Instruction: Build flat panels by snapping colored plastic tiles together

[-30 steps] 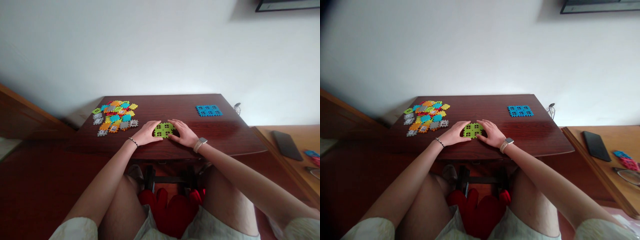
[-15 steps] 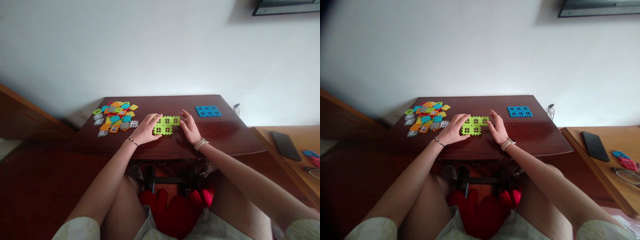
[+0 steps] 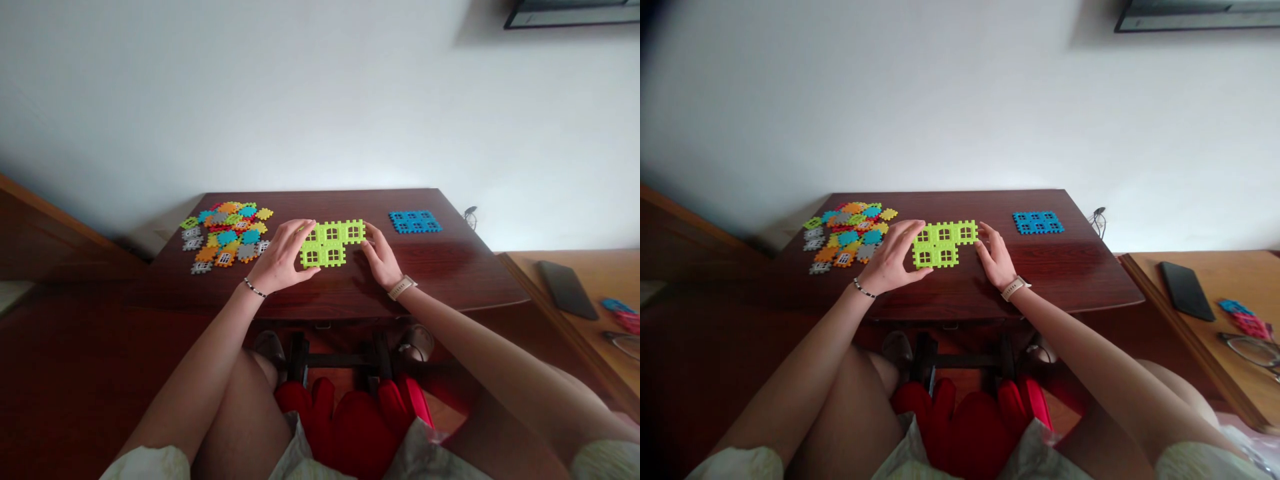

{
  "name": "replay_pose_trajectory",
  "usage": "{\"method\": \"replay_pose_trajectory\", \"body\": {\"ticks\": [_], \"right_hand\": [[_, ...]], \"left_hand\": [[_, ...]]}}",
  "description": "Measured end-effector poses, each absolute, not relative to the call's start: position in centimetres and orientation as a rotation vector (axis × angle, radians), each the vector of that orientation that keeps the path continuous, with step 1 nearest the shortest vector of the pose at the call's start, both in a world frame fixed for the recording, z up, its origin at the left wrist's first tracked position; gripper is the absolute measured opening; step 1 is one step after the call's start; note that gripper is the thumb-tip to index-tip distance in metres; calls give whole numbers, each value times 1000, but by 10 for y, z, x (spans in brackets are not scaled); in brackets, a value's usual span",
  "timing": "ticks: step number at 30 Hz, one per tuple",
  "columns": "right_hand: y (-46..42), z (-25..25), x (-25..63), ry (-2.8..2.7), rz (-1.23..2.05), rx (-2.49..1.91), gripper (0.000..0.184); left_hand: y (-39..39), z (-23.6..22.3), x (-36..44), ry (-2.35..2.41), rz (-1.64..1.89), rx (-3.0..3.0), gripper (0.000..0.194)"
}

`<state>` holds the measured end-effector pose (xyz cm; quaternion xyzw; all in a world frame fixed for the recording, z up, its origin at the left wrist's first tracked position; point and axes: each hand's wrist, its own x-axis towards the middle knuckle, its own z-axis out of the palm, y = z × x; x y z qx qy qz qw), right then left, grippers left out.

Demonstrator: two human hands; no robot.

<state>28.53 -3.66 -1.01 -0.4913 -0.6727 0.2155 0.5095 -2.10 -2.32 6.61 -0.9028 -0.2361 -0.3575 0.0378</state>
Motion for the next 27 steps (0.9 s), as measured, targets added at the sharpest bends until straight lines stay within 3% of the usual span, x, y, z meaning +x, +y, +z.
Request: {"method": "replay_pose_trajectory", "body": {"ticks": [27], "right_hand": [[-37,-8,284,-1677,445,-1198,47]], "left_hand": [[7,21,-18,-1114,-775,-3069,96]]}}
